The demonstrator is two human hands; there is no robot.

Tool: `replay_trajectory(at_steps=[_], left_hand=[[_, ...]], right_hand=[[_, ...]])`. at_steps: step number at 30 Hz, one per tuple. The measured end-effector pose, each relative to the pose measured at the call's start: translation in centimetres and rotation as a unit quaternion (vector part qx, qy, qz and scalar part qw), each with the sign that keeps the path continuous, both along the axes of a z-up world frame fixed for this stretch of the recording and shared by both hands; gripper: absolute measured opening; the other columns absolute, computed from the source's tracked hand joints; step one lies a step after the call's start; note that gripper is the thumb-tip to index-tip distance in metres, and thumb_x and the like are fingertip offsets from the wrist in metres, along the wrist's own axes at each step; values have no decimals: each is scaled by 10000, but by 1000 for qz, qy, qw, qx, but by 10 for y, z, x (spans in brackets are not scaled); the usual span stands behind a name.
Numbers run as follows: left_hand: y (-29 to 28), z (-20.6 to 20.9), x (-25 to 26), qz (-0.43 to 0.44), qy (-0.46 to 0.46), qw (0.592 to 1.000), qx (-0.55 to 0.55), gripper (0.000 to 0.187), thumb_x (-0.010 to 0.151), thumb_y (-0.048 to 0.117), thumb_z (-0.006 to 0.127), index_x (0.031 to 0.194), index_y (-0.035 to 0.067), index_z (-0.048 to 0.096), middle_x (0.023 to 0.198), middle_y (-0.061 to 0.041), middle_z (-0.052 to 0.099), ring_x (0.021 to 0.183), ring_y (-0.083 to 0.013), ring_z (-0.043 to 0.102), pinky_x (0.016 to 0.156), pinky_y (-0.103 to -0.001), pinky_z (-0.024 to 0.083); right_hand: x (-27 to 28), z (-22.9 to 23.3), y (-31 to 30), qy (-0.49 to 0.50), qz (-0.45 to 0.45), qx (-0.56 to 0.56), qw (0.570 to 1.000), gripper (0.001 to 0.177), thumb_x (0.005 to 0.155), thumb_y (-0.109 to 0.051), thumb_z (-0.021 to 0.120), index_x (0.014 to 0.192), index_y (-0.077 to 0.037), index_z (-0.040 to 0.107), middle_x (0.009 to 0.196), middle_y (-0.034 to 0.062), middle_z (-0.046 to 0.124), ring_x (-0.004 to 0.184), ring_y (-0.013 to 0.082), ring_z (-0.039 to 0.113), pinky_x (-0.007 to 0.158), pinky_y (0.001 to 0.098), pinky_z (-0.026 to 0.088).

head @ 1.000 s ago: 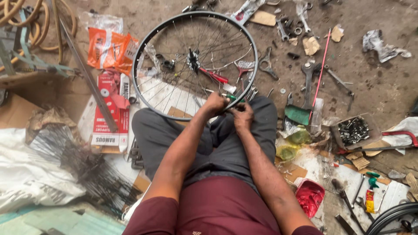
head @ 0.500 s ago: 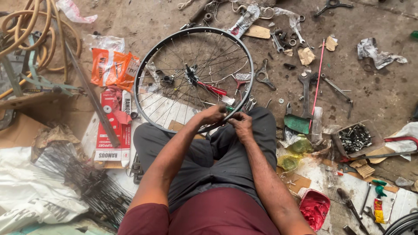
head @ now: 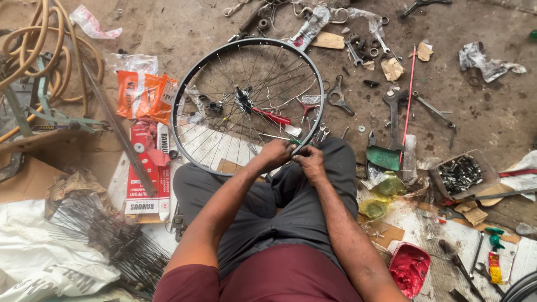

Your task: The person sits on the floor and uses a spoke wrench to tighten the nipples on a bicycle wheel. They rotate the wheel periodically to access different spokes and continue adjusting the tension.

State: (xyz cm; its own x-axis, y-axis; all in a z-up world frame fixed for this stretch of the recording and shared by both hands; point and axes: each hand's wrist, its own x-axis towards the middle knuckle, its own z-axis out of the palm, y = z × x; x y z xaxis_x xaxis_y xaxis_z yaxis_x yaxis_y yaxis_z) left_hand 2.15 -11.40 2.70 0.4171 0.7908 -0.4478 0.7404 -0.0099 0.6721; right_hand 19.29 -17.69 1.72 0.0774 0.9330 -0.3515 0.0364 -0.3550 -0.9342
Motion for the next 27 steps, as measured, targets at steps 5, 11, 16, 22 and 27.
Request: replay_trajectory(at_steps=[5,11,16,22,27], left_hand=[[14,-26,-4,-4,-114,983,-147,382,971,324,568,1205,52,701,1023,-222,778,935,-353,739,842,-459,575],[0,-8,-3,-11,4,1000,-1,446,1061,409,526,1144,28,742,1031,-233,738,964,-377,681,879,-476,524],[18,-17,-13,-10,-124,983,-133,400,944,364,569,1142,43,701,1053,-221,773,1004,-380,736,873,-478,559],[-4,-17,-1,7,0,1000,6,437,1074,407,535,1144,45,769,1030,-236,737,969,-385,672,868,-477,514],[13,-24,-8,-5,-156,975,-159,375,965,352,566,1163,66,704,1018,-205,775,944,-371,705,823,-474,559]], right_hand=[[0,-13,-10,-23,-11,49,998,86,838,-42,783,904,-14,733,824,17,737,751,74,650,697,241,534],[-1,-23,-2,-44,1,52,998,91,831,-37,765,914,-9,740,828,33,744,759,92,667,707,255,548],[2,-7,-6,-24,10,55,998,142,797,-45,794,924,-19,736,840,30,741,771,90,672,714,248,553],[0,-1,-4,-60,10,15,998,119,792,-49,799,888,1,750,819,55,752,746,111,679,687,268,545],[3,-14,-7,-71,16,40,997,154,792,-83,812,915,-16,749,817,36,743,748,108,675,684,269,542]])
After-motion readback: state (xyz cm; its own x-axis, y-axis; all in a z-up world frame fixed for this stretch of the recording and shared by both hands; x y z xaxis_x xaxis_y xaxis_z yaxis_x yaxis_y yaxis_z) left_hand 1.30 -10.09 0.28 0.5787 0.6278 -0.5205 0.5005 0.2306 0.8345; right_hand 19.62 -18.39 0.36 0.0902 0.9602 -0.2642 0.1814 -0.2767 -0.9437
